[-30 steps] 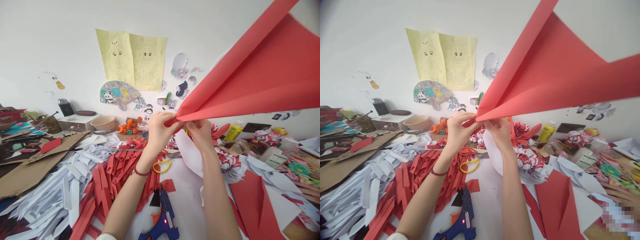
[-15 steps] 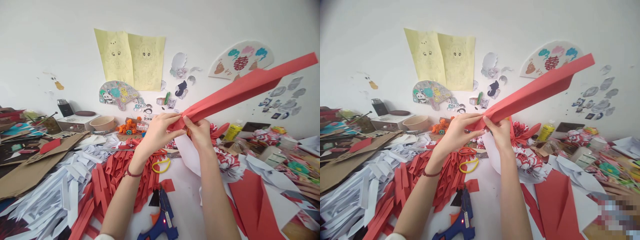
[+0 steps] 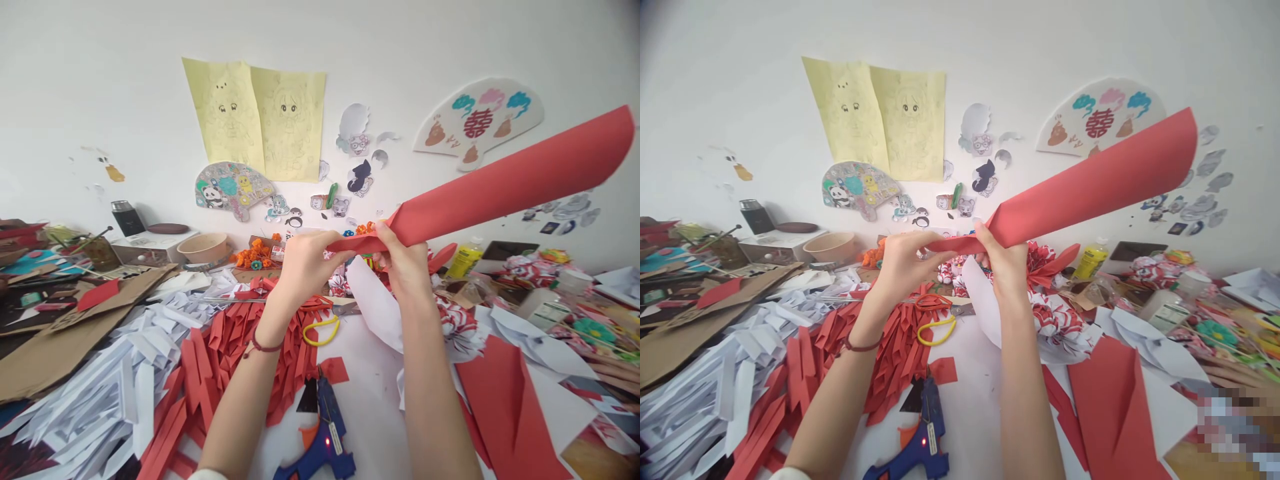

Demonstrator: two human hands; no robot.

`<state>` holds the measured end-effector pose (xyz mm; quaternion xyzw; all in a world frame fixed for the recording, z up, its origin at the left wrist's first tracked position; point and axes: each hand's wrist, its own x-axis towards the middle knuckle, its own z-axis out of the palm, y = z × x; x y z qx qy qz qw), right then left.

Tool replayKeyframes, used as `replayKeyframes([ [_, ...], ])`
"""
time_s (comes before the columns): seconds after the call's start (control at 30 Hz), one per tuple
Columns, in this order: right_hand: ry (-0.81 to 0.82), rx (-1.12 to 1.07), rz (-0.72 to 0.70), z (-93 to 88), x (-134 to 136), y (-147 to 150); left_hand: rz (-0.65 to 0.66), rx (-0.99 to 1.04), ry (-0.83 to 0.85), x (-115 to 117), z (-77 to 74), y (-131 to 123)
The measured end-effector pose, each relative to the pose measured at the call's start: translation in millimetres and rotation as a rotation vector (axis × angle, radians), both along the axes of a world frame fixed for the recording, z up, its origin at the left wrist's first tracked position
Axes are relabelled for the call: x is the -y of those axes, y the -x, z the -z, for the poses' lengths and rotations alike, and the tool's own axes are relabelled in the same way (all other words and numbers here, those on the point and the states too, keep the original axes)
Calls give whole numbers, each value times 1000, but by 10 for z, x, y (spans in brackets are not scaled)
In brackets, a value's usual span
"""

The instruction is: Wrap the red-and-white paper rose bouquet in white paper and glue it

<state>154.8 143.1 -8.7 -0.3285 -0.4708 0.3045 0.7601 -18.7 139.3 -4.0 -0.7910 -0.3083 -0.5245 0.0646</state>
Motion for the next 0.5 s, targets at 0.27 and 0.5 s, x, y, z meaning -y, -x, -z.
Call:
replayKeyframes([
  [0.27,-55,23,139,-16,5,35,-106,142,60,11,5,-91],
  [0.5,-41,40,167,-46,55,17,-82,84,-23,-23,38,-94],
])
